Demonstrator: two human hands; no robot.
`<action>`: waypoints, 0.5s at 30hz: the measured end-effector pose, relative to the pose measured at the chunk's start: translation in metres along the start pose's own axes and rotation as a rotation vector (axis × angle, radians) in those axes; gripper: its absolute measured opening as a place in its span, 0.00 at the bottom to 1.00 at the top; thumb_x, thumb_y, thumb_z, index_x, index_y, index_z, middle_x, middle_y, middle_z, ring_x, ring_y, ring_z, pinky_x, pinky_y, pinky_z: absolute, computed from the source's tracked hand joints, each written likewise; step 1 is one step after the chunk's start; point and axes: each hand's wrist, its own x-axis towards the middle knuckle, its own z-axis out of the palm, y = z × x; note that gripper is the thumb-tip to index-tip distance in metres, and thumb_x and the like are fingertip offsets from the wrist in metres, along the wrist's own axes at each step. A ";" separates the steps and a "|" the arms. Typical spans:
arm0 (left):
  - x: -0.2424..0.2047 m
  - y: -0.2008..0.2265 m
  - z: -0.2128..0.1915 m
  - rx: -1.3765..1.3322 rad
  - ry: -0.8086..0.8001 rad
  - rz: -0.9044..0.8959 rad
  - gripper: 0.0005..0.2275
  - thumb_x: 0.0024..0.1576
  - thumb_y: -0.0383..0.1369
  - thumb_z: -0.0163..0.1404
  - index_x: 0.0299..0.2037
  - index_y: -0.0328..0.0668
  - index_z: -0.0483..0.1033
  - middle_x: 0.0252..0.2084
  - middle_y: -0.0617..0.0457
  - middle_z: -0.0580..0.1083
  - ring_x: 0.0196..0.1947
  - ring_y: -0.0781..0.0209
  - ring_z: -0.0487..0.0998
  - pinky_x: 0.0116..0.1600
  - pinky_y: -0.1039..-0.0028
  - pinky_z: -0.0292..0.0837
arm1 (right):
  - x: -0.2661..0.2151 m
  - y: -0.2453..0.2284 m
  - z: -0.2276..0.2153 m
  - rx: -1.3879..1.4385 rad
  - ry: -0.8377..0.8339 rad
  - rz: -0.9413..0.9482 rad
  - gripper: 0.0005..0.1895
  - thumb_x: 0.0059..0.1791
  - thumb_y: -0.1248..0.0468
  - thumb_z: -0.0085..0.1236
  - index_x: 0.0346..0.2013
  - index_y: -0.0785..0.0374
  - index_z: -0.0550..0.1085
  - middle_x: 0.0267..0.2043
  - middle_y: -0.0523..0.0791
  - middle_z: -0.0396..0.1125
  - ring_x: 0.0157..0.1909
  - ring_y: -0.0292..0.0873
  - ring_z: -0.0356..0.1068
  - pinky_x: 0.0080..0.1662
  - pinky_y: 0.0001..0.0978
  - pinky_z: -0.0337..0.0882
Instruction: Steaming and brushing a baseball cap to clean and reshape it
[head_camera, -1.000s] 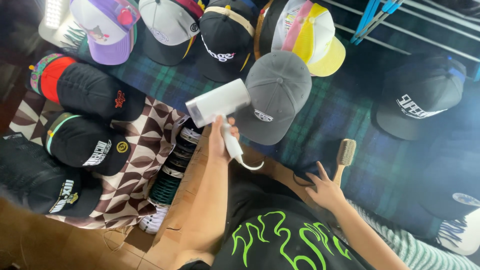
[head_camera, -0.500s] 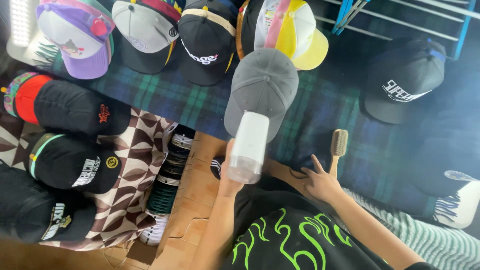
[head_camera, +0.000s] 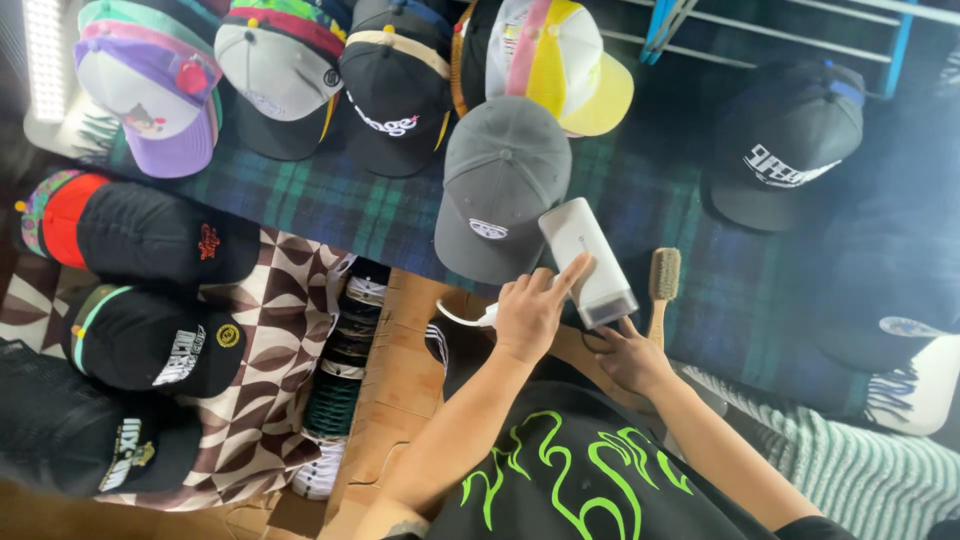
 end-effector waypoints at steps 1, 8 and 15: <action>0.004 0.008 0.000 0.001 -0.003 0.013 0.29 0.59 0.37 0.47 0.72 0.80 0.58 0.38 0.65 0.70 0.31 0.65 0.75 0.41 0.74 0.73 | 0.001 0.003 0.004 0.012 0.005 0.004 0.33 0.45 0.45 0.59 0.66 0.40 0.67 0.79 0.46 0.44 0.52 0.65 0.75 0.57 0.54 0.77; 0.033 0.050 -0.052 -0.602 -0.394 -0.401 0.39 0.51 0.35 0.56 0.75 0.71 0.52 0.39 0.43 0.76 0.40 0.40 0.79 0.46 0.55 0.75 | -0.056 -0.042 -0.045 0.637 0.122 -0.066 0.31 0.44 0.45 0.63 0.54 0.60 0.72 0.54 0.52 0.72 0.54 0.66 0.72 0.53 0.58 0.73; 0.034 0.068 0.002 -1.437 -0.489 -0.758 0.39 0.50 0.34 0.64 0.73 0.50 0.59 0.63 0.42 0.71 0.66 0.49 0.69 0.68 0.56 0.63 | -0.058 -0.080 -0.082 1.172 0.194 -0.281 0.19 0.42 0.54 0.74 0.37 0.63 0.78 0.29 0.46 0.75 0.34 0.41 0.74 0.43 0.39 0.75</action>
